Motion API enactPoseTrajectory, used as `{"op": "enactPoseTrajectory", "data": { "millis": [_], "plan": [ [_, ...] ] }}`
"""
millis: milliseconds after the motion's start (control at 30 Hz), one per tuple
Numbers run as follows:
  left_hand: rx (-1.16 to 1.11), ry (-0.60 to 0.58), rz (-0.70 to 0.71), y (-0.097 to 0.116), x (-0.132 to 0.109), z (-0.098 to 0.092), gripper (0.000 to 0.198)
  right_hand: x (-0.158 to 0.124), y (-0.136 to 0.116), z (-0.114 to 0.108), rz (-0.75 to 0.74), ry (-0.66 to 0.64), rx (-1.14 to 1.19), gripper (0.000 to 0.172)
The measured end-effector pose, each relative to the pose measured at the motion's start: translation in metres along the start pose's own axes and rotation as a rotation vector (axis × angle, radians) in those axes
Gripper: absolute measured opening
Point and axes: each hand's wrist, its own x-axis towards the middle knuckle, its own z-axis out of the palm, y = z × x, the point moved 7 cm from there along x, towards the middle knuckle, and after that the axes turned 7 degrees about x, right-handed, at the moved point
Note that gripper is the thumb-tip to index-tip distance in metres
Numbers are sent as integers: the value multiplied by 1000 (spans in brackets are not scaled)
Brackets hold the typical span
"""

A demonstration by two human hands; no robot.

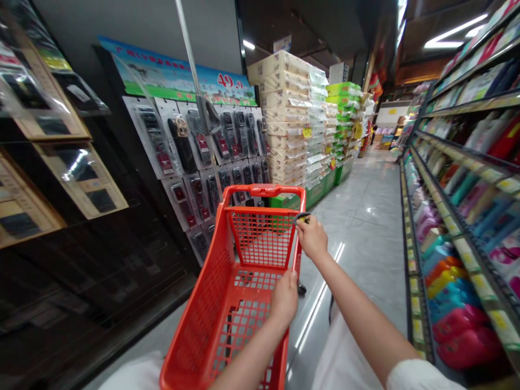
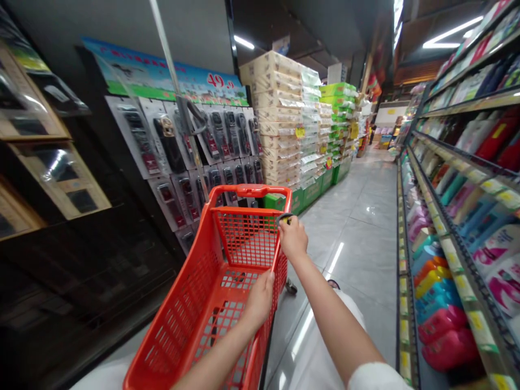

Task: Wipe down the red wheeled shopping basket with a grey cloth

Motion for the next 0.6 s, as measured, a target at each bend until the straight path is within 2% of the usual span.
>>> {"op": "enactPoseTrajectory", "data": {
  "millis": [100,167,233,333,433,500,600],
  "plan": [
    [73,-31,34,1,-1,-8,58,23,3,-2,45,69,77,23],
    [218,20,82,-2,4,-32,58,27,-1,0,36,73,113,25],
    [498,199,68,-11,14,-75,54,19,-12,5,-41,8,88,27],
    [877,540,-1,-21,30,-150,55,0,-30,13,-187,-149,1,24],
    [1077,726,-136,-31,48,-201,67,1,-36,15,-212,-210,-36,20],
    [1105,778,-244,-37,55,-220,73,9,-37,14,-182,-168,-54,23],
    [1008,751,-344,-48,58,-228,73,9,-45,21,-195,-149,-99,27]
  ]
}}
